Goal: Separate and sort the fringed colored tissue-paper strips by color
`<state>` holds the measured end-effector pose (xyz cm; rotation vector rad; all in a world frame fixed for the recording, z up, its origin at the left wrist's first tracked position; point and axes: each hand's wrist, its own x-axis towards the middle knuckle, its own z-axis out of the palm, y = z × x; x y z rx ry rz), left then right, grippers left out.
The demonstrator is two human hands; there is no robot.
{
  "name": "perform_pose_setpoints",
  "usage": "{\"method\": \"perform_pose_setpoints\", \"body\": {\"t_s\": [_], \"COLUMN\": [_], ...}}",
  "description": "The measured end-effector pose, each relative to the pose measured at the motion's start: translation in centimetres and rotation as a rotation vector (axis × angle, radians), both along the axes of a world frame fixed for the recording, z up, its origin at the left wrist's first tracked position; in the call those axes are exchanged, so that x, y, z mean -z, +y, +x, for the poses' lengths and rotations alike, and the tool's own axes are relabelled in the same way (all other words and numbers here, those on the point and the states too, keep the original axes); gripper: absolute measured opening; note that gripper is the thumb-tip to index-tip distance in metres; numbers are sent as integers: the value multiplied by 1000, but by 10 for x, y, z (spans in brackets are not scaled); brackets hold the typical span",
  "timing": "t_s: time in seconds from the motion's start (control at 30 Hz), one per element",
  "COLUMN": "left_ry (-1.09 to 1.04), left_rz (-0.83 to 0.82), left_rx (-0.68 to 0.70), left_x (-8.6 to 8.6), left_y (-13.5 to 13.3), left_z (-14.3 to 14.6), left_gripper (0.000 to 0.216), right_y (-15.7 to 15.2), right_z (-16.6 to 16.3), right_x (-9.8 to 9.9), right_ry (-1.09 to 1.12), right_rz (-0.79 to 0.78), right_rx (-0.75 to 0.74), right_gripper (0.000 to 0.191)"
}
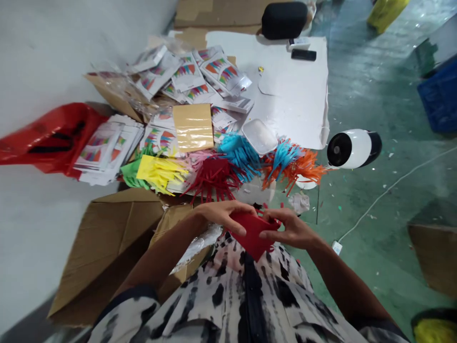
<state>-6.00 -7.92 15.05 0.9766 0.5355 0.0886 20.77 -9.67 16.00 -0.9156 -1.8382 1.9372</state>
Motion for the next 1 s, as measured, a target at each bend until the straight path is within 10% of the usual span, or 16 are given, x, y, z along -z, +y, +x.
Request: {"method": "perform_pose_setpoints", "body": {"t_s": [0.17,0.33,0.57,0.73,1.0], "left_ry": [-88,98,432,656,457], "left_rz": [-266,-182,417,1101,1345], "left_rx": [268,396,5,-505,-90], "left_x": [59,77,81,107,187], "left_y": [-2,28,90,60,-16], "left_z": [12,-16,-68,-44,11], "left_gripper": [61,51,36,26,61], "right_y": [-7,2,30,45,39], "right_z": [11,12,-10,8,28], "right_x": [9,35,112,157,156], "right_ry": [-117,-228,-337,-442,-854], "right_rz": [86,57,40,36,357], "right_rx": [148,291,652,805,741], "right_gripper": [33,21,17,18,29]}}
